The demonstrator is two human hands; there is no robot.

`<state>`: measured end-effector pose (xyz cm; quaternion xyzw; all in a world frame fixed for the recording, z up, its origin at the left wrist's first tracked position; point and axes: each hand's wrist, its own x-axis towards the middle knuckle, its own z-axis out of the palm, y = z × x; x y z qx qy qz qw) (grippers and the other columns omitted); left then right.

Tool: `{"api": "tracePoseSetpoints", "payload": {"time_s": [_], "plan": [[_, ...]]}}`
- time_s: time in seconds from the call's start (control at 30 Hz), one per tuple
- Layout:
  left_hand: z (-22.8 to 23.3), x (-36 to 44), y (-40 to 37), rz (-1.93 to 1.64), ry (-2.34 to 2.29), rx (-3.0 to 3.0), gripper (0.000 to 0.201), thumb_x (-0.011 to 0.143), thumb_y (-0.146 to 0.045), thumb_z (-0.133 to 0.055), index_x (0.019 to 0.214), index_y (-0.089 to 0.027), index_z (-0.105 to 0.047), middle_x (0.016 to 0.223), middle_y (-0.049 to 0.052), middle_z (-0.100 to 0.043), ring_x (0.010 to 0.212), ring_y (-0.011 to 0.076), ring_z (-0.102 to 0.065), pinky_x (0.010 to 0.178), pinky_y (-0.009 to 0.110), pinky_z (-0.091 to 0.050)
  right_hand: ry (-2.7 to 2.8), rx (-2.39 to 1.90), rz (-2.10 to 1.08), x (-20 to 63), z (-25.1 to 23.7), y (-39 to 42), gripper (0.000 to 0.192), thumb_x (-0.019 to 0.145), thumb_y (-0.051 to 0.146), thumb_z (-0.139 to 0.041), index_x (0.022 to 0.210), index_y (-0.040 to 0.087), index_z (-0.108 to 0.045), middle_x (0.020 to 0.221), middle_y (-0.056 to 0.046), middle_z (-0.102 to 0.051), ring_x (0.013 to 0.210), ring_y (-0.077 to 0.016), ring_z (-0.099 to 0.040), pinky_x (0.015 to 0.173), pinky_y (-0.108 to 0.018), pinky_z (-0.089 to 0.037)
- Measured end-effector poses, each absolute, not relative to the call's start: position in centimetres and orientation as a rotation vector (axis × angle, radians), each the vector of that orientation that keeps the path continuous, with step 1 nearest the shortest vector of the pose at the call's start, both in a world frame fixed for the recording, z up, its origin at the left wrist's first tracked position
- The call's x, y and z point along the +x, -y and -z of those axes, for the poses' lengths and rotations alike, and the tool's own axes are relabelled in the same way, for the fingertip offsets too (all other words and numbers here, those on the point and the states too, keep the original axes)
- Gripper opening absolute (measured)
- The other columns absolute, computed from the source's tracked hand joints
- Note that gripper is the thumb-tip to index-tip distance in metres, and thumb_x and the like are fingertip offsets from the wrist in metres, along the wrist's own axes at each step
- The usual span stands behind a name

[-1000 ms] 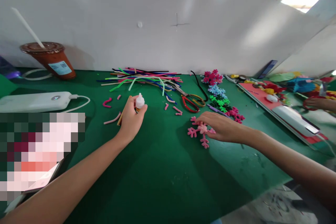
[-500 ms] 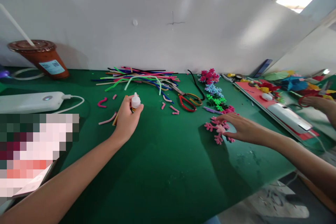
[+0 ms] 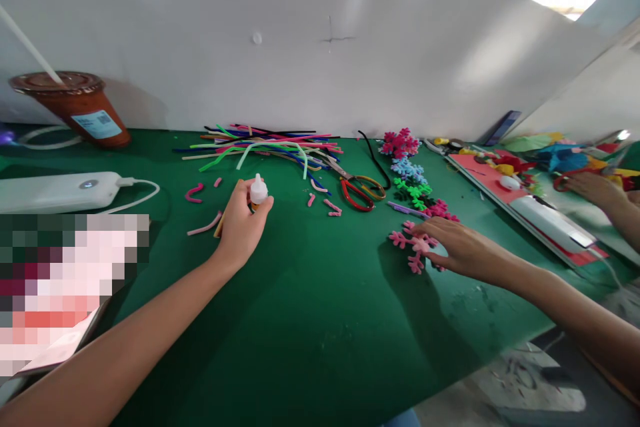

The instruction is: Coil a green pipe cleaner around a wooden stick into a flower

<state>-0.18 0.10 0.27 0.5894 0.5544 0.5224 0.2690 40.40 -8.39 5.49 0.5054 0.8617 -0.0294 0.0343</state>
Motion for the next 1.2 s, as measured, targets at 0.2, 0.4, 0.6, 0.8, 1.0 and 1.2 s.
{"api": "tracePoseSetpoints", "payload": {"time_s": [0.2,0.4,0.6,0.8,1.0,1.2], "plan": [[-0.3,-0.2,-0.1,-1.393,-1.507,1.605,0.036,0.079,-0.029,-0.061,0.114,-0.023,-0.053,0.104,0.005,-0.06,0.094,0.0196,-0.058,0.083,0.034,-0.044,-2.635,1.556,0.044,40.0,-5.6,8.7,0.033,0.088,0.029,-0.048,0.12,0.021,-0.052,0.116,-0.01,-0.061,0.107,-0.025,-0.059,0.091,-0.041,-0.048],[-0.1,-0.3,-0.1,-1.403,-1.498,1.615,0.035,0.079,-0.029,-0.061,0.113,-0.022,-0.054,0.105,0.005,-0.06,0.095,0.0196,-0.058,0.084,0.035,-0.044,-2.614,1.614,-0.073,40.4,-6.0,9.5,0.034,0.089,0.042,-0.049,0.116,0.022,-0.053,0.112,-0.01,-0.063,0.102,-0.0256,-0.06,0.087,-0.042,-0.048],[0.0,-0.3,-0.2,-1.403,-1.491,1.615,0.036,0.079,-0.028,-0.061,0.113,-0.022,-0.053,0.105,0.005,-0.06,0.095,0.0198,-0.058,0.085,0.035,-0.044,-2.732,1.549,-0.105,40.9,-5.8,9.4,0.025,0.094,0.033,-0.042,0.1,0.02,-0.063,0.1,-0.008,-0.066,0.097,-0.0235,-0.059,0.088,-0.039,-0.046],[0.0,-0.3,-0.2,-1.409,-1.482,1.612,0.035,0.079,-0.028,-0.061,0.112,-0.022,-0.053,0.106,0.005,-0.06,0.097,0.0201,-0.058,0.086,0.035,-0.043,-2.781,1.468,0.078,40.1,-5.8,8.7,0.024,0.094,0.032,-0.046,0.094,0.019,-0.066,0.091,-0.007,-0.068,0.09,-0.0209,-0.058,0.081,-0.035,-0.046],[-0.2,-0.3,-0.1,-1.4,-1.497,1.621,0.035,0.079,-0.028,-0.061,0.113,-0.022,-0.053,0.105,0.005,-0.061,0.097,0.0206,-0.059,0.084,0.035,-0.043,-2.796,1.358,0.081,39.5,-6.0,8.4,0.028,0.094,0.029,-0.044,0.084,0.02,-0.069,0.083,-0.007,-0.067,0.083,-0.0206,-0.057,0.076,-0.034,-0.045],[-0.1,-0.3,-0.1,-1.401,-1.497,1.609,0.035,0.079,-0.029,-0.061,0.113,-0.022,-0.053,0.106,0.005,-0.06,0.098,0.021,-0.059,0.085,0.036,-0.044,-2.755,1.591,-0.051,41.0,-6.6,8.1,0.026,0.092,0.035,-0.047,0.096,0.021,-0.068,0.091,-0.006,-0.069,0.089,-0.0211,-0.061,0.081,-0.035,-0.048]]}}
